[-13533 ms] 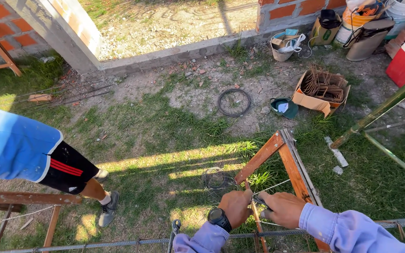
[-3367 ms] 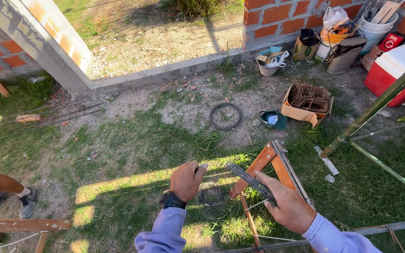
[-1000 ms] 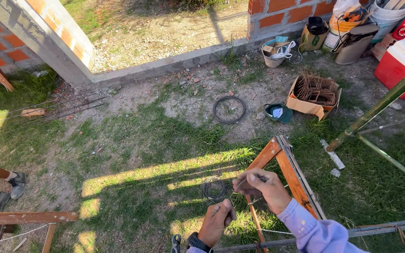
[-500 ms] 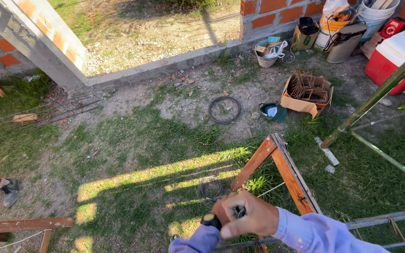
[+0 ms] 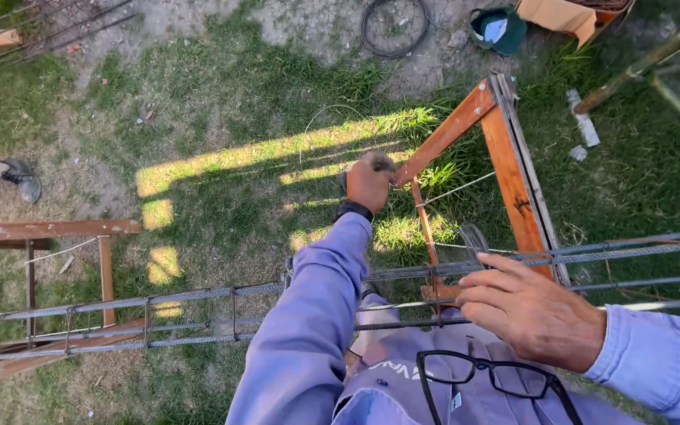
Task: The person ties a rebar cage using wire and a manual rebar tying tool. They wrap wire around rebar intersections and twist it with the tool to secure the connections. Another person is visible nearby.
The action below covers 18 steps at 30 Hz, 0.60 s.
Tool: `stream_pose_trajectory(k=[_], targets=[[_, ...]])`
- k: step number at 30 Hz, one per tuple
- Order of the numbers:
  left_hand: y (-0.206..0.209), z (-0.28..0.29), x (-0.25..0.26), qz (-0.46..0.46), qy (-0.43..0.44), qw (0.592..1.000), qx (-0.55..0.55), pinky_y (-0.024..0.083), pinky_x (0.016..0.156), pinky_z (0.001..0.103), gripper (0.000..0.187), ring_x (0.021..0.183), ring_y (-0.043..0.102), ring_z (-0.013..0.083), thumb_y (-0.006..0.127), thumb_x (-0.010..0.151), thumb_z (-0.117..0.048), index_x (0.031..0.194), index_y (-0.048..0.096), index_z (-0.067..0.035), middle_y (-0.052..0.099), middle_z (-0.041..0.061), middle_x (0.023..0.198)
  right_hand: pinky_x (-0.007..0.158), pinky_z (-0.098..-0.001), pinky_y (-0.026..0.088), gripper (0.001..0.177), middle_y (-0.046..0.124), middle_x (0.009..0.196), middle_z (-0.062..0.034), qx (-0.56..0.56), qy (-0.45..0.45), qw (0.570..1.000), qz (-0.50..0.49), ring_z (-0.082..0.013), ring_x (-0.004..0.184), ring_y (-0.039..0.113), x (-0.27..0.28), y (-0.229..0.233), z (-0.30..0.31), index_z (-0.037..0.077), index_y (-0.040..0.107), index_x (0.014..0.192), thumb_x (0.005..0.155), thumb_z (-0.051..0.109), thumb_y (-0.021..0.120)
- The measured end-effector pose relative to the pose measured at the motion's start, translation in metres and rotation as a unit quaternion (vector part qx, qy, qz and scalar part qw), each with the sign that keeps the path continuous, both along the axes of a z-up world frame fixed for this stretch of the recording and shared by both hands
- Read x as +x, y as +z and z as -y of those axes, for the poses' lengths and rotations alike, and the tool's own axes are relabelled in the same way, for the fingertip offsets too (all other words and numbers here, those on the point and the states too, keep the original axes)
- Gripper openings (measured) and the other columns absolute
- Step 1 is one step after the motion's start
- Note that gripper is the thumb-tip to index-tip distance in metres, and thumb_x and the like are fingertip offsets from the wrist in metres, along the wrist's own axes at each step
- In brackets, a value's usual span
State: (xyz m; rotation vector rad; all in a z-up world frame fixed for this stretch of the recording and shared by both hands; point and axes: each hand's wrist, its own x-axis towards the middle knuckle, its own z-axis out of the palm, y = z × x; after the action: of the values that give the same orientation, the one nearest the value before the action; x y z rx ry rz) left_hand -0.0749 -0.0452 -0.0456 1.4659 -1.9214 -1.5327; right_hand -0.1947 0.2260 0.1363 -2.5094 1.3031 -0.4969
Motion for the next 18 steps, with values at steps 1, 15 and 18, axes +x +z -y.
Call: stream_pose_trajectory(k=[1, 15, 18], targets=[[0.007, 0.003, -0.004, 0.001, -0.005, 1.000, 0.002, 0.062, 0.083, 0.038, 0.017, 0.090, 0.070, 0.0215, 0.060, 0.091, 0.005, 0.095, 0.068, -0.010, 0.074, 0.007, 0.099, 0.112, -0.0600, 0.035, 0.023, 0.067, 0.110, -0.0071, 0.002, -0.005, 1.000, 0.001, -0.0302, 0.113, 0.059, -0.004, -0.003, -0.002, 0.010, 0.062, 0.100, 0.101, 0.008, 0.039], [0.059, 0.146, 0.069, -0.540, 0.291, 0.771, 0.175, 0.047, 0.054, 0.037, 0.037, 0.044, 0.035, 0.0146, 0.061, 0.085, -0.002, 0.055, 0.044, -0.014, 0.038, 0.000, 0.046, 0.119, -0.0559, 0.034, 0.012, 0.066, 0.127, -0.0103, -0.062, -0.047, 0.993, -0.085, -0.0302, 0.131, 0.055, -0.033, -0.098, -0.041, 0.013, 0.065, 0.102, 0.097, 0.014, 0.054], [0.051, 0.133, 0.103, -0.510, 0.305, 0.787, 0.170, 0.051, 0.058, 0.038, 0.032, 0.049, 0.042, 0.0164, 0.062, 0.086, -0.002, 0.059, 0.048, -0.012, 0.045, 0.001, 0.051, 0.121, -0.0554, 0.034, 0.021, 0.065, 0.129, -0.0101, -0.047, -0.001, 0.990, -0.135, -0.0318, 0.134, 0.053, -0.058, -0.113, -0.050, 0.015, 0.066, 0.107, 0.094, 0.014, 0.050]])
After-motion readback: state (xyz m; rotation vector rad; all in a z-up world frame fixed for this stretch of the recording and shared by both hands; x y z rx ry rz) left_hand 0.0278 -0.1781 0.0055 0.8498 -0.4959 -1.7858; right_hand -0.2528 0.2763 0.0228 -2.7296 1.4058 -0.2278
